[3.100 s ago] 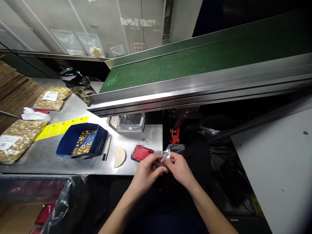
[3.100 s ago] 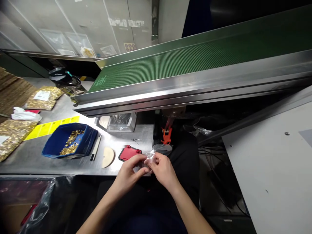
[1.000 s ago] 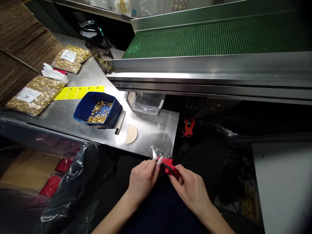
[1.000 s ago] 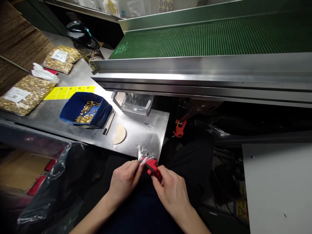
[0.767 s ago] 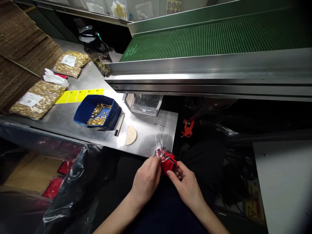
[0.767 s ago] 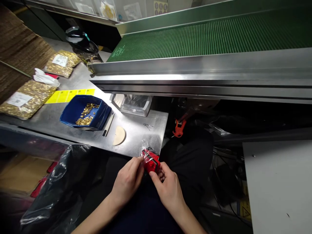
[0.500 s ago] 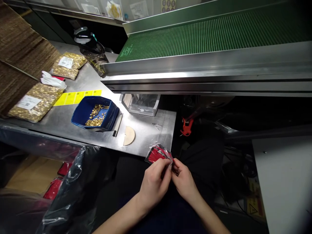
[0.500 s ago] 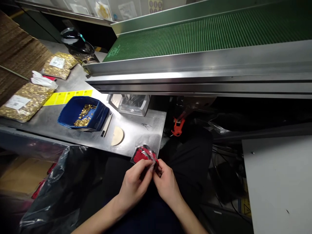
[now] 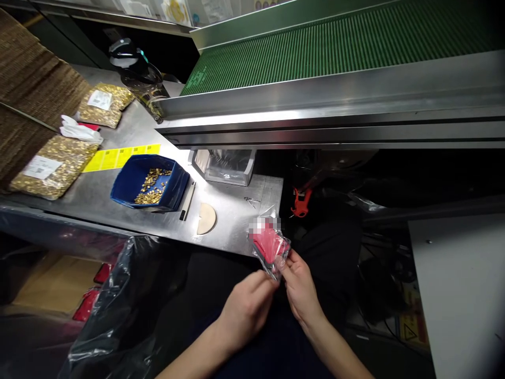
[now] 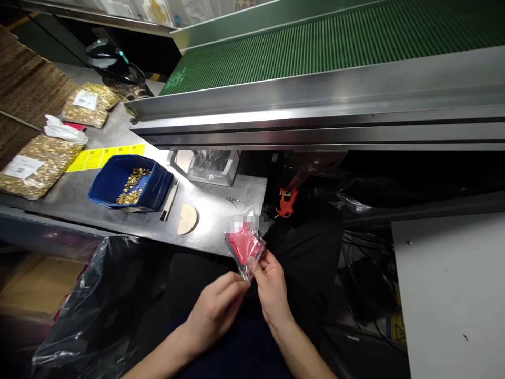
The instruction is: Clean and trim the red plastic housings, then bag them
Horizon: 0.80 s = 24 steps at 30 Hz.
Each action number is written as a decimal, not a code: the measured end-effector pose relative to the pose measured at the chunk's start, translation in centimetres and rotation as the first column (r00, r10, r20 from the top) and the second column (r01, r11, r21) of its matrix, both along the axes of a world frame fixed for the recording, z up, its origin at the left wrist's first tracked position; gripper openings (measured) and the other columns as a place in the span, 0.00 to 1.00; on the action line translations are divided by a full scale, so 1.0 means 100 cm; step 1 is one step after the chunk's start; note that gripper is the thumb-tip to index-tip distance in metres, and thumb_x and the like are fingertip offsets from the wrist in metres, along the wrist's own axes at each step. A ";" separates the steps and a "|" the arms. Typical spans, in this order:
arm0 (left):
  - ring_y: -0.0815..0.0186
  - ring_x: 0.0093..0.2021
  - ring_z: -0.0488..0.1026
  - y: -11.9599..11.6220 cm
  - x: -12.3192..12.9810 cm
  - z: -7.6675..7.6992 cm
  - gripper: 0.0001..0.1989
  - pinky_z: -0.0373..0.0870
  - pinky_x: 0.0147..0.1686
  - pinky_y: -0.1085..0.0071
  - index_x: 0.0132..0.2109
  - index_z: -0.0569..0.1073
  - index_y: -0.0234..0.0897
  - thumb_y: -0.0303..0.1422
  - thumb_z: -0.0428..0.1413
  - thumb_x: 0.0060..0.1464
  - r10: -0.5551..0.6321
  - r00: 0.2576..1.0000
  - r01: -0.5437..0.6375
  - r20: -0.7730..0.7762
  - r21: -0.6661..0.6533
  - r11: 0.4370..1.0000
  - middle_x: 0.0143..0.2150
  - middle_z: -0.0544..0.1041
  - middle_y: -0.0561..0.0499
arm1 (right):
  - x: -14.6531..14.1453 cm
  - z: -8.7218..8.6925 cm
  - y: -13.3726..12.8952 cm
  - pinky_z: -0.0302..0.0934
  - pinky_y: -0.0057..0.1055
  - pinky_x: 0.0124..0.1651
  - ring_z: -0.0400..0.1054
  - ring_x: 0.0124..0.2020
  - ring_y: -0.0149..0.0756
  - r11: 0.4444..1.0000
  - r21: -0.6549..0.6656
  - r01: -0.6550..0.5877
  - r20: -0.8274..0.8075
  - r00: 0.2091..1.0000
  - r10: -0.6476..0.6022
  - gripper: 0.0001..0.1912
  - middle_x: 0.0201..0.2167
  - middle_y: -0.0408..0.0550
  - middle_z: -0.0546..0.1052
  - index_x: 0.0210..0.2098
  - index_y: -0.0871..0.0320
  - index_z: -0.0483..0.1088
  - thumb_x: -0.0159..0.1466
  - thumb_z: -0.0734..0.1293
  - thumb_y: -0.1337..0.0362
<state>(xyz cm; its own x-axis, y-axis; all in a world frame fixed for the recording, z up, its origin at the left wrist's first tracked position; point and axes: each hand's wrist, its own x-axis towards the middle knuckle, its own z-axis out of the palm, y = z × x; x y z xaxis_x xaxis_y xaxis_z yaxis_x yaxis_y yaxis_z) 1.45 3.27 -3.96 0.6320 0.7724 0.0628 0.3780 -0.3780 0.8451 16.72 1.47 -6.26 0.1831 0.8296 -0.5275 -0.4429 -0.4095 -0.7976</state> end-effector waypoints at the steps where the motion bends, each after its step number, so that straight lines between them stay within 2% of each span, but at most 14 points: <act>1: 0.62 0.39 0.74 -0.001 0.003 0.002 0.13 0.74 0.39 0.68 0.50 0.74 0.36 0.22 0.47 0.67 -0.070 0.997 0.070 0.005 0.055 0.996 0.42 0.77 0.44 | -0.002 0.001 0.001 0.65 0.30 0.39 0.72 0.35 0.36 1.000 0.008 -0.016 -0.038 0.999 0.016 0.19 0.42 0.50 0.81 0.51 0.55 0.73 0.64 0.73 0.53; 4: 0.59 0.43 0.74 0.007 0.002 0.009 0.12 0.75 0.45 0.64 0.50 0.76 0.37 0.22 0.51 0.65 -0.160 0.987 0.158 -0.005 0.210 0.965 0.43 0.79 0.43 | -0.002 0.007 0.002 0.65 0.30 0.37 0.73 0.35 0.37 0.995 -0.002 -0.102 -0.133 0.986 0.101 0.21 0.40 0.50 0.81 0.50 0.56 0.74 0.62 0.76 0.53; 6: 0.51 0.57 0.70 0.020 -0.008 0.013 0.15 0.70 0.59 0.52 0.55 0.76 0.42 0.26 0.56 0.64 -0.193 0.981 0.195 -0.034 0.255 0.947 0.56 0.75 0.41 | 0.002 0.011 0.001 0.63 0.28 0.34 0.71 0.30 0.34 0.987 -0.014 -0.163 -0.173 0.972 0.158 0.22 0.35 0.48 0.80 0.48 0.58 0.75 0.61 0.76 0.51; 7: 0.46 0.65 0.64 0.027 -0.013 0.014 0.19 0.63 0.65 0.45 0.59 0.75 0.46 0.28 0.59 0.62 -0.208 0.976 0.216 -0.060 0.243 0.945 0.64 0.70 0.41 | 0.005 0.014 0.000 0.62 0.27 0.33 0.70 0.29 0.32 0.979 -0.018 -0.201 -0.194 0.962 0.194 0.22 0.34 0.48 0.80 0.48 0.58 0.75 0.61 0.76 0.51; 9: 0.39 0.72 0.52 0.038 -0.025 0.010 0.34 0.52 0.69 0.36 0.68 0.66 0.53 0.34 0.67 0.57 -0.232 0.971 0.237 -0.058 0.112 0.965 0.74 0.56 0.41 | 0.011 0.022 -0.002 0.61 0.26 0.33 0.69 0.28 0.30 0.957 -0.015 -0.291 -0.239 0.930 0.279 0.22 0.32 0.47 0.79 0.47 0.60 0.76 0.61 0.76 0.51; 11: 0.40 0.71 0.57 0.042 -0.033 -0.001 0.53 0.57 0.67 0.39 0.74 0.52 0.55 0.40 0.73 0.49 -0.209 0.974 0.222 0.089 -0.195 0.955 0.73 0.57 0.37 | 0.015 0.031 -0.004 0.58 0.25 0.31 0.66 0.26 0.28 0.920 -0.002 -0.391 -0.254 0.890 0.378 0.22 0.32 0.47 0.78 0.47 0.60 0.75 0.63 0.74 0.50; 12: 0.42 0.67 0.63 0.041 -0.035 -0.008 0.61 0.63 0.65 0.42 0.75 0.45 0.54 0.43 0.74 0.45 -0.152 0.967 0.220 0.202 -0.372 0.902 0.70 0.61 0.36 | 0.017 0.036 -0.004 0.57 0.25 0.29 0.64 0.25 0.26 0.894 -0.003 -0.448 -0.236 0.869 0.435 0.22 0.32 0.47 0.78 0.47 0.60 0.75 0.64 0.72 0.49; 14: 0.45 0.62 0.71 0.036 -0.037 -0.021 0.70 0.67 0.62 0.46 0.76 0.36 0.52 0.48 0.75 0.40 0.010 0.920 0.268 0.391 -0.651 0.710 0.65 0.67 0.36 | 0.021 0.045 -0.003 0.55 0.26 0.28 0.61 0.23 0.26 0.850 -0.053 -0.525 -0.065 0.851 0.521 0.20 0.30 0.45 0.76 0.45 0.59 0.75 0.67 0.69 0.48; 16: 0.43 0.63 0.70 0.027 -0.037 -0.031 0.71 0.62 0.65 0.44 0.76 0.37 0.50 0.52 0.74 0.37 0.147 0.860 0.343 0.488 -0.768 0.542 0.65 0.68 0.35 | 0.026 0.051 0.000 0.58 0.28 0.33 0.65 0.28 0.30 0.845 -0.155 -0.512 0.278 0.798 0.535 0.15 0.31 0.43 0.74 0.43 0.56 0.73 0.66 0.70 0.51; 18: 0.41 0.66 0.66 0.020 -0.037 -0.036 0.70 0.55 0.68 0.44 0.76 0.42 0.49 0.54 0.74 0.35 0.233 0.801 0.411 0.552 -0.789 0.457 0.66 0.68 0.35 | 0.032 0.053 0.004 0.61 0.30 0.38 0.67 0.34 0.33 0.856 -0.233 -0.461 0.526 0.681 0.510 0.16 0.35 0.42 0.74 0.45 0.53 0.71 0.62 0.73 0.54; 19: 0.41 0.67 0.65 0.017 -0.037 -0.036 0.68 0.53 0.69 0.44 0.76 0.44 0.49 0.56 0.73 0.35 0.260 0.773 0.444 0.578 -0.787 0.429 0.67 0.67 0.35 | 0.035 0.053 0.007 0.61 0.31 0.39 0.67 0.35 0.33 0.839 -0.254 -0.481 0.542 0.648 0.535 0.18 0.37 0.41 0.73 0.47 0.52 0.70 0.61 0.74 0.55; 21: 0.40 0.68 0.64 0.013 -0.039 -0.036 0.62 0.52 0.69 0.44 0.75 0.48 0.47 0.59 0.69 0.41 0.308 0.732 0.498 0.608 -0.786 0.367 0.69 0.65 0.35 | 0.039 0.048 0.012 0.61 0.30 0.37 0.67 0.33 0.32 0.772 -0.257 -0.582 0.406 0.660 0.632 0.19 0.36 0.40 0.73 0.49 0.51 0.69 0.60 0.74 0.56; 23: 0.40 0.67 0.65 0.011 -0.042 -0.035 0.56 0.55 0.68 0.45 0.75 0.50 0.43 0.62 0.63 0.49 0.372 0.705 0.523 0.604 -0.797 0.302 0.69 0.65 0.33 | 0.040 0.043 0.015 0.60 0.29 0.35 0.67 0.30 0.31 0.726 -0.215 -0.653 0.255 0.680 0.687 0.14 0.31 0.39 0.73 0.47 0.52 0.70 0.63 0.71 0.59; 24: 0.40 0.66 0.66 0.010 -0.044 -0.035 0.54 0.57 0.67 0.46 0.75 0.51 0.41 0.63 0.60 0.52 0.403 0.694 0.529 0.596 -0.802 0.277 0.67 0.67 0.32 | 0.041 0.041 0.016 0.60 0.29 0.34 0.67 0.29 0.31 0.728 -0.198 -0.656 0.226 0.692 0.685 0.10 0.29 0.39 0.73 0.45 0.54 0.71 0.64 0.70 0.60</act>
<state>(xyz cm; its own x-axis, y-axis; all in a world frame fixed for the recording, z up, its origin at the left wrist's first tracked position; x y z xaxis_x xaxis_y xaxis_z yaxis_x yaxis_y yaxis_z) -2.91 4.26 -7.48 0.8162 0.5236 -0.2443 -0.3506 0.7850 0.5108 20.79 3.08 -2.16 -0.2593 0.7358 -0.6256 0.2015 -0.5923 -0.7801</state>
